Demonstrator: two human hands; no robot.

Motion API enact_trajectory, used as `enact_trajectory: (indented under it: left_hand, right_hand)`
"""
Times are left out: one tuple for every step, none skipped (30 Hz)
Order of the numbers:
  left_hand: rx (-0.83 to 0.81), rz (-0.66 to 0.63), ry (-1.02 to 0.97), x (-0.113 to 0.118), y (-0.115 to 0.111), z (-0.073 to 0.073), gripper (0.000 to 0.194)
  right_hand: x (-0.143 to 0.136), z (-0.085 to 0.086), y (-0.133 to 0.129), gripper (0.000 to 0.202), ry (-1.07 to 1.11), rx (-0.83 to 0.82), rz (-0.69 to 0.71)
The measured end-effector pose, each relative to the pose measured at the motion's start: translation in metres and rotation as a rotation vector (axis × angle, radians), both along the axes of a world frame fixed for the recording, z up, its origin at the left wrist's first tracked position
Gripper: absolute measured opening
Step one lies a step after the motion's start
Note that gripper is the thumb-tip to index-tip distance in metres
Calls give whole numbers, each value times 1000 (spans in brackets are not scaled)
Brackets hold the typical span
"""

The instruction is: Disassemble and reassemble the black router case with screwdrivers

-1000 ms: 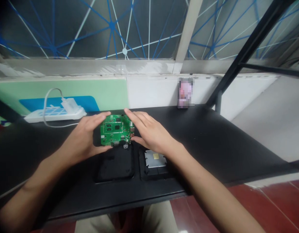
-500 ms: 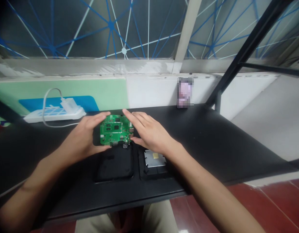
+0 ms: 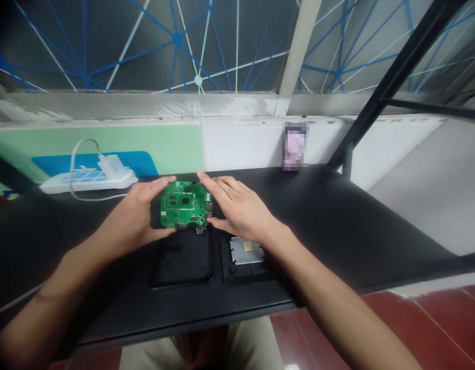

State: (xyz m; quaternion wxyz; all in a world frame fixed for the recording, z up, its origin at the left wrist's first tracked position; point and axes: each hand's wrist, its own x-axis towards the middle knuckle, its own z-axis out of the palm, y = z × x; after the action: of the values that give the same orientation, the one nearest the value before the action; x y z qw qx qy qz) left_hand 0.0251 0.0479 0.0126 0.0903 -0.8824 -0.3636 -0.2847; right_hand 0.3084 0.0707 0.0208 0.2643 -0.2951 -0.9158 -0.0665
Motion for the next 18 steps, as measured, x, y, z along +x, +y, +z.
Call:
enact_trajectory:
  left_hand:
    - [-11, -1, -7, 1, -1, 1, 111]
    - [-24, -5, -8, 1, -1, 3, 112]
    - [-38, -9, -6, 2, -2, 5, 114]
    - [-51, -16, -3, 2, -4, 7, 116]
    - [-63, -21, -2, 2, -5, 9, 118]
    - [-76, -24, -14, 2, -8, 10, 119]
    - [-89, -33, -42, 1, -11, 10, 121]
    - [-115, -33, -82, -1, -15, 8, 120]
    - [-154, -29, -147, -3, -21, 6, 117]
    - [-213, -34, -206, -6, -27, 2, 115]
    - [-277, -42, -253, -9, -33, -4, 114]
    - [-355, -40, -282, -12, -40, -10, 114]
    - [-408, -39, -303, -15, -47, -16, 114]
    - [-452, -36, -300, -18, -53, -23, 116]
    - [-487, -36, -286, -20, -58, -29, 119]
    - [-515, -29, -280, -22, -62, -34, 123]
    - [-538, -22, -266, -22, -65, -38, 127]
    - [-567, -8, -248, -22, -66, -40, 128]
  right_hand:
    - [0, 0, 0, 102, -3, -1, 2]
    - [0, 0, 0, 102, -4, -1, 6]
    - [1, 0, 0, 102, -3, -6, 12]
    - [1, 0, 1, 102, 0, -13, 18]
    - [1, 0, 1, 102, 8, -28, 20]
    - [2, 0, 1, 101, 23, -49, 17]
    - [2, 0, 1, 101, 45, -76, 11]
    - [3, 0, 2, 102, 70, -110, 1]
    - [4, 0, 2, 103, 96, -146, -9]
    - [5, 0, 3, 104, 121, -183, -19]
    - [7, 0, 3, 104, 141, -219, -28]
    - [8, -1, 4, 104, 155, -251, -35]
    - [9, -1, 5, 103, 165, -280, -41]
    - [10, -2, 6, 102, 174, -306, -44]
    - [11, -2, 6, 102, 181, -332, -42]
    - [12, -3, 7, 102, 186, -359, -36]
    - [12, -3, 7, 104, 189, -387, -30]
    - [12, -3, 7, 105, 188, -414, -24]
